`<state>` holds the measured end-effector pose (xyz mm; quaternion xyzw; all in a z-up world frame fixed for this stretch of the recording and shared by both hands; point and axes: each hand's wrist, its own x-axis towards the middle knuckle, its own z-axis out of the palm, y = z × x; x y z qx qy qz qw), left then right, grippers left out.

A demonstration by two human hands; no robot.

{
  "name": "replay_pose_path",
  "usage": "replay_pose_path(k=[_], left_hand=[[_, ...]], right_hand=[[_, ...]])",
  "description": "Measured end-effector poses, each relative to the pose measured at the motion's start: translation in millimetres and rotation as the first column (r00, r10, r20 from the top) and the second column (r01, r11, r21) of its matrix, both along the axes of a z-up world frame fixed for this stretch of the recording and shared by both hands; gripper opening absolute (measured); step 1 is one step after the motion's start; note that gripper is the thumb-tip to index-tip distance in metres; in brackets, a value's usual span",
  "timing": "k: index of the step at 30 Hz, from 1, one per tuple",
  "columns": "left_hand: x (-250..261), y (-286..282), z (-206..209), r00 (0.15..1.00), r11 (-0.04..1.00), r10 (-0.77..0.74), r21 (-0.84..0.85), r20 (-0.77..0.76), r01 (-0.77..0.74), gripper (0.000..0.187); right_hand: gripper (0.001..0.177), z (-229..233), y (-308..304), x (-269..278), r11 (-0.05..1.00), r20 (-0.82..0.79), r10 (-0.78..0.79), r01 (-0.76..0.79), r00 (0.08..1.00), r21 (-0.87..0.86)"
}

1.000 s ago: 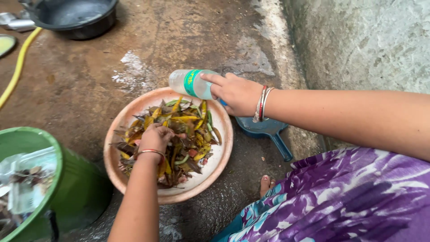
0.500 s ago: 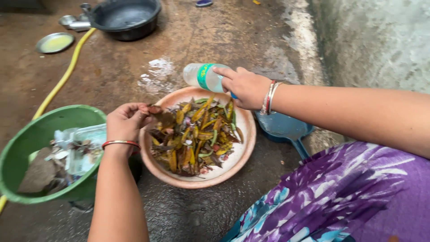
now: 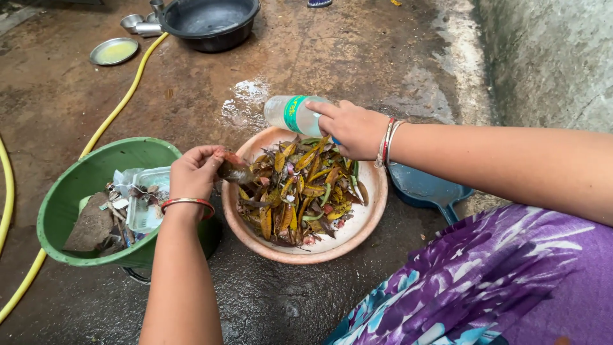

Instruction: The person is seen mixing organic waste such as dry leaves and organic peelings with water in a basin to prepare for composting.

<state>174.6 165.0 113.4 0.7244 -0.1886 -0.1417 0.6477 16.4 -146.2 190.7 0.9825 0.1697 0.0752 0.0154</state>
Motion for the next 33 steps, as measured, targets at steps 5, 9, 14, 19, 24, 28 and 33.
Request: replay_pose_path(k=[5, 9, 14, 19, 24, 28, 33], left_hand=[[-11, -18, -10, 0.990, 0.992, -0.036, -0.127, -0.133, 0.019, 0.007], [-16, -24, -14, 0.973, 0.961, -0.124, -0.266, -0.193, 0.070, 0.009], [-18, -15, 12, 0.991, 0.984, -0.054, -0.177, -0.122, 0.032, 0.007], [-13, 27, 56, 0.943, 0.966, 0.260, -0.050, 0.208, -0.256, 0.010], [13, 80, 58, 0.620, 0.629, 0.528, 0.223, 0.581, -0.745, 0.020], [10, 61, 43, 0.667, 0.572, 0.420, 0.391, 0.616, -0.721, 0.048], [-24, -42, 14, 0.744, 0.737, -0.105, 0.554, 0.660, -0.388, 0.029]], right_hand=[[0.037, 2, 2, 3, 1.000, -0.038, -0.009, 0.009, 0.999, 0.003], [0.037, 0, 3, 6, 1.000, -0.029, 0.011, -0.011, 1.000, -0.007], [0.038, -1, 4, 6, 1.000, -0.016, 0.028, -0.028, 0.999, -0.004], [0.039, -1, 2, 4, 1.000, -0.020, 0.018, -0.018, 1.000, -0.001], [0.038, 1, 1, -1, 1.000, -0.023, 0.010, -0.010, 1.000, 0.000], [0.036, -5, -7, -5, 1.000, -0.038, -0.017, 0.017, 0.999, -0.012], [0.032, -9, -12, -10, 1.000, 0.014, 0.014, -0.013, 1.000, -0.007]])
